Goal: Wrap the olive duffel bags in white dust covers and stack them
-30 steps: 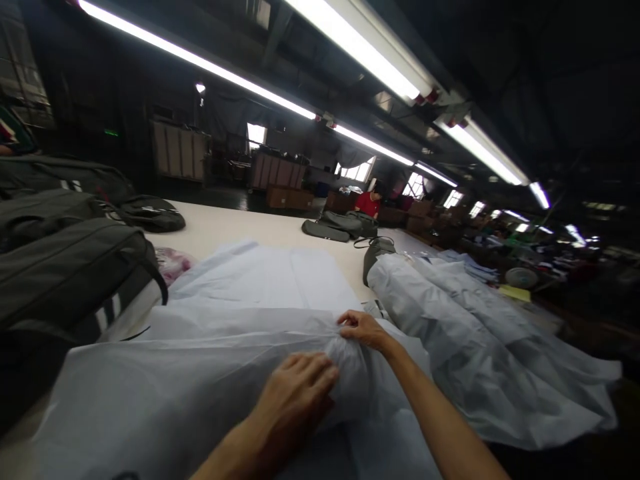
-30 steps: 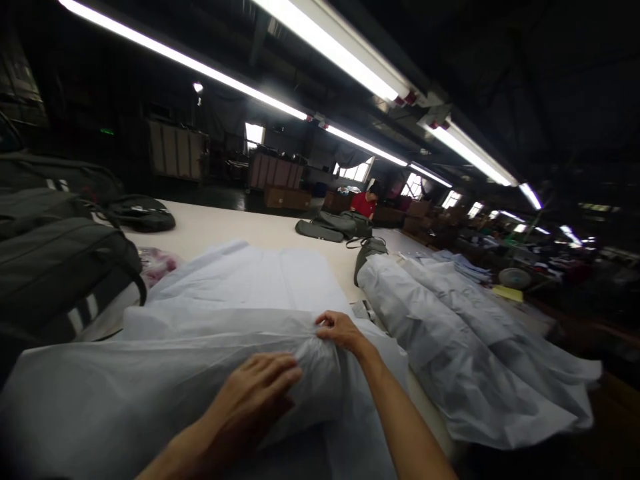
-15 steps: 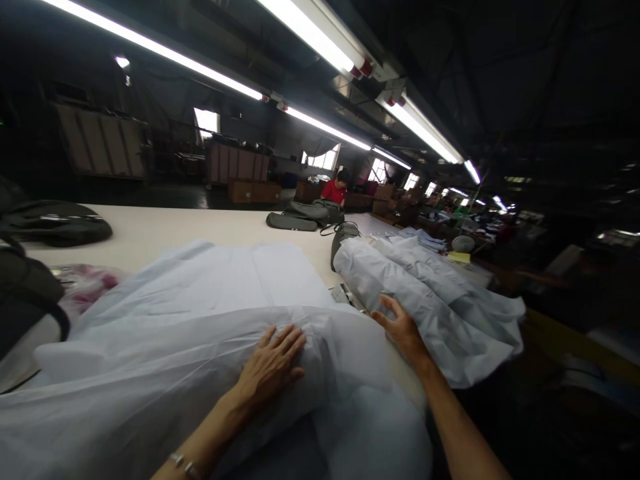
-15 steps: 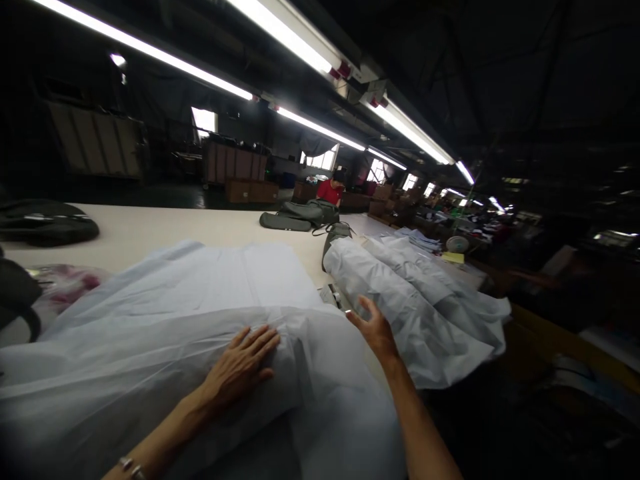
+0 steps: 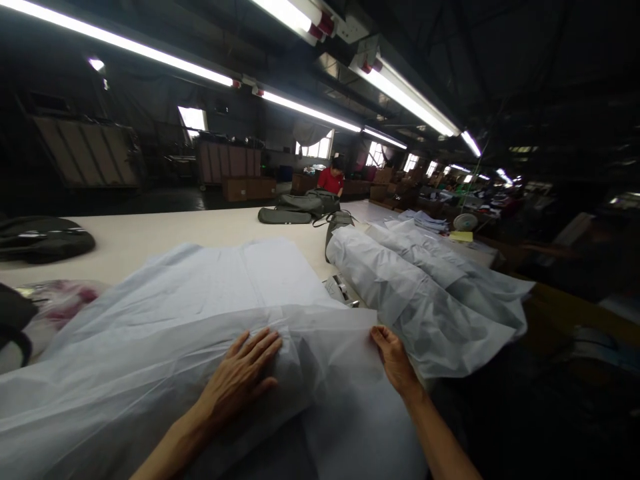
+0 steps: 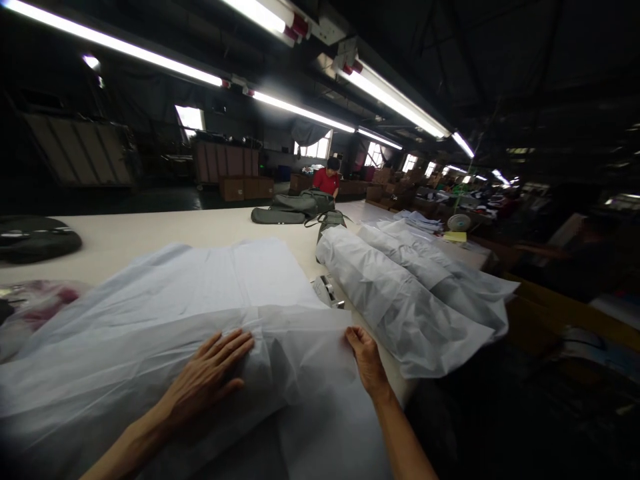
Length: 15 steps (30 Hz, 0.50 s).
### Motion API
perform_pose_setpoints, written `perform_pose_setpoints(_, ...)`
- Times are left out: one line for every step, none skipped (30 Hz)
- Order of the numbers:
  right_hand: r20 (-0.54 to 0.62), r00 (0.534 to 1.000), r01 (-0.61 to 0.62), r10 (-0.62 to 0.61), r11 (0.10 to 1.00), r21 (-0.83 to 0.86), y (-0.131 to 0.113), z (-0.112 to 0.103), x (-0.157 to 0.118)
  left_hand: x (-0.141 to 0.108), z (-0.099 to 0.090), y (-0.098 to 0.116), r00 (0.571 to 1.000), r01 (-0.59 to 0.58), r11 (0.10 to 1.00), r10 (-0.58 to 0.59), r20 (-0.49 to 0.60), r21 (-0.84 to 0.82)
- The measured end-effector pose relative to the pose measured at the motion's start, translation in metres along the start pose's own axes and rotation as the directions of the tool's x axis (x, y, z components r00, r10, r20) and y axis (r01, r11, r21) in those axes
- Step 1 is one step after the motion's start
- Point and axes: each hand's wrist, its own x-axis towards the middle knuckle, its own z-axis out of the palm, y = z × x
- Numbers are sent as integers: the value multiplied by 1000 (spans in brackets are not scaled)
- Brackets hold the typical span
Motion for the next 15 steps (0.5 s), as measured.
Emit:
perform_pose_setpoints(-2, 999, 43, -43, 998, -54, -4, -1, 6, 0, -1, 0, 1000, -3, 1000, 3, -7, 5)
perform_pose_setpoints(-1, 997, 78, -78, 990, -121, -7, -1, 12, 0, -2, 0, 1000, -9, 1000, 9, -15, 8)
perform_pose_setpoints(-5, 993, 112, -115, 973, -202, -10, 0, 17, 1, -3, 0, 1000, -18, 1000, 18, -23, 11)
perform_pose_setpoints(-16, 988, 143, -154, 948, -283, -11, 1, 22, 1, -4, 0, 999, -26, 1000, 27, -30, 13)
perform_pose_setpoints(-31, 981, 170, -193, 919, -357, -12, 4, 28, 1, -4, 0, 999, -33, 999, 33, -36, 15)
perform_pose_setpoints(-44, 972, 191, -230, 888, -418, -11, 6, 32, 1, -5, 0, 999, -35, 999, 36, -35, 17)
perform_pose_setpoints(-48, 965, 208, -259, 861, -464, -10, 8, 37, 1, -6, 0, 999, -33, 999, 34, -31, 16)
perform_pose_setpoints(-45, 960, 219, -276, 842, -493, -8, 9, 41, 1, -7, 0, 999, -27, 1000, 27, -24, 13)
perform_pose_setpoints(-36, 959, 223, -280, 831, -509, -4, 8, 44, 1, -8, 0, 1000, -17, 1000, 17, -15, 7)
perform_pose_setpoints(-37, 962, 212, -269, 829, -517, 0, 6, 47, 2, -9, 0, 1000, -10, 1000, 10, -4, -2)
perform_pose_setpoints(-61, 966, 184, -250, 837, -516, 4, 1, 49, 2, -11, 1, 1000, -5, 1000, 5, 8, -14)
perform_pose_setpoints(-110, 970, 138, -219, 859, -492, 9, -5, 50, 3, -12, 1, 1000, -1, 1000, 1, 15, -27)
perform_pose_setpoints(-170, 971, 80, -171, 895, -439, 14, -11, 51, 4, -14, 1, 1000, 2, 999, -2, 15, -36)
perform_pose_setpoints(-217, 971, 14, -99, 932, -362, 18, -18, 50, 5, -16, 1, 1000, 3, 999, -3, 10, -42)
perform_pose_setpoints(-219, 976, -48, -13, 962, -270, 22, -24, 49, 6, -17, 1, 1000, 1, 999, 0, 1, -45)
